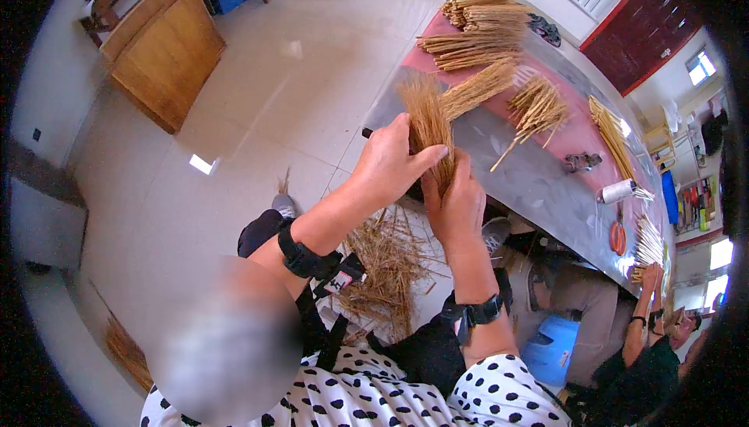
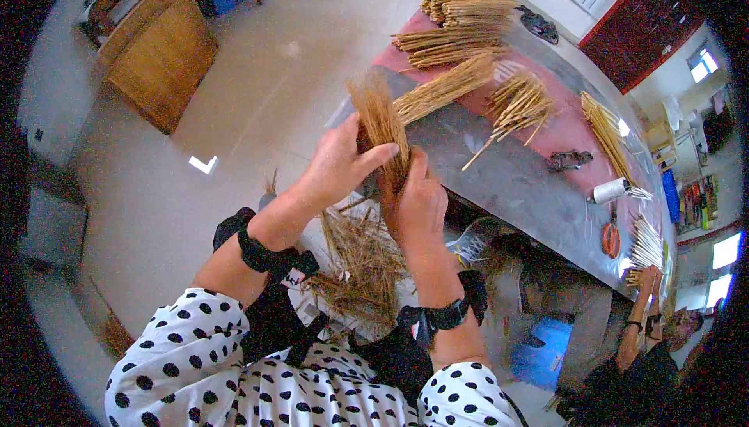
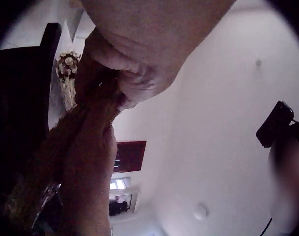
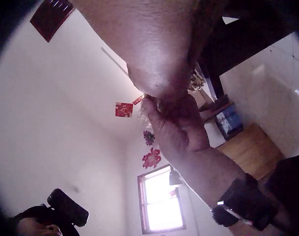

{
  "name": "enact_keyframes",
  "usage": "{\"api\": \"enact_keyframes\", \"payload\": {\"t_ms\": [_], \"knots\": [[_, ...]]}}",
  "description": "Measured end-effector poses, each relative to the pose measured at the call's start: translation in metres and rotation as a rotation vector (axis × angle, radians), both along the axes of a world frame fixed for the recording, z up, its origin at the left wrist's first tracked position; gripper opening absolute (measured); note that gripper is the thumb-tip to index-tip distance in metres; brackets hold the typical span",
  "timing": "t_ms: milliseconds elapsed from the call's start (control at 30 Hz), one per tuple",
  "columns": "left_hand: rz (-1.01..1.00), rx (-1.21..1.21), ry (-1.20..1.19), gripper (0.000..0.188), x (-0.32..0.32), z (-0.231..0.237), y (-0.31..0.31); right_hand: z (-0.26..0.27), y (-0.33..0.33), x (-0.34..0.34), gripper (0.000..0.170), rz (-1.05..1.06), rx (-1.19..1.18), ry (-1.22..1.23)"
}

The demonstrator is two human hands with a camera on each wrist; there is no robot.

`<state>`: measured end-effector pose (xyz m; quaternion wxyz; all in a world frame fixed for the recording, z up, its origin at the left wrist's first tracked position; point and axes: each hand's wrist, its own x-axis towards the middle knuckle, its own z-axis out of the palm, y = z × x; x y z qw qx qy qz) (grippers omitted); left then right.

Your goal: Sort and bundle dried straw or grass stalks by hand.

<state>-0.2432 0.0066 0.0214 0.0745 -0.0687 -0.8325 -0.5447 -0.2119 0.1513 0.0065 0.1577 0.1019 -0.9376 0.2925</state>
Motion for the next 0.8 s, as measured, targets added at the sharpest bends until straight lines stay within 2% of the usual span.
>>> {"api": "enact_keyframes", "payload": {"t_ms": [33,67,167,367,533,600,667,700,733,767,800], "knots": [[-0.027,0.037,-0.017,0.039,-0.004,-0.004,-0.003,0.001,0.000,0.000,0.047,0.003,0.000,-0.001],[-0.025,0.037,-0.017,0.039,-0.007,-0.005,-0.006,0.004,0.000,0.001,0.046,0.053,-0.106,-0.030],[-0.126,0.300,0.054,0.023,-0.007,0.002,-0.011,0.007,0.004,0.001,0.044,0.129,-0.279,-0.062],[-0.252,0.496,-0.022,0.021,-0.007,0.004,-0.012,0.007,0.006,-0.001,0.039,0.150,-0.434,-0.126],[-0.288,0.516,-0.038,0.022,-0.012,-0.002,-0.013,-0.003,0.008,-0.004,0.035,0.199,-0.604,-0.153],[-0.305,0.546,-0.050,0.023,-0.011,0.001,-0.012,-0.003,0.008,-0.003,0.035,0.167,-0.527,-0.119],[-0.286,0.537,-0.187,0.029,-0.006,0.009,-0.012,0.000,0.007,-0.001,0.035,0.134,-0.451,-0.085],[-0.286,0.537,-0.187,0.029,-0.004,0.012,-0.013,0.005,0.004,0.001,0.036,0.102,-0.332,-0.038],[-0.257,0.371,-0.135,0.027,-0.003,0.015,-0.014,0.008,0.002,0.002,0.036,0.072,-0.213,0.009],[-0.227,0.204,-0.083,0.025,-0.002,0.017,-0.015,0.007,0.001,0.002,0.036,0.074,-0.213,0.009],[-0.225,0.204,-0.083,0.025,-0.004,0.013,-0.015,0.006,0.001,0.001,0.036,0.095,-0.229,0.060]]}}
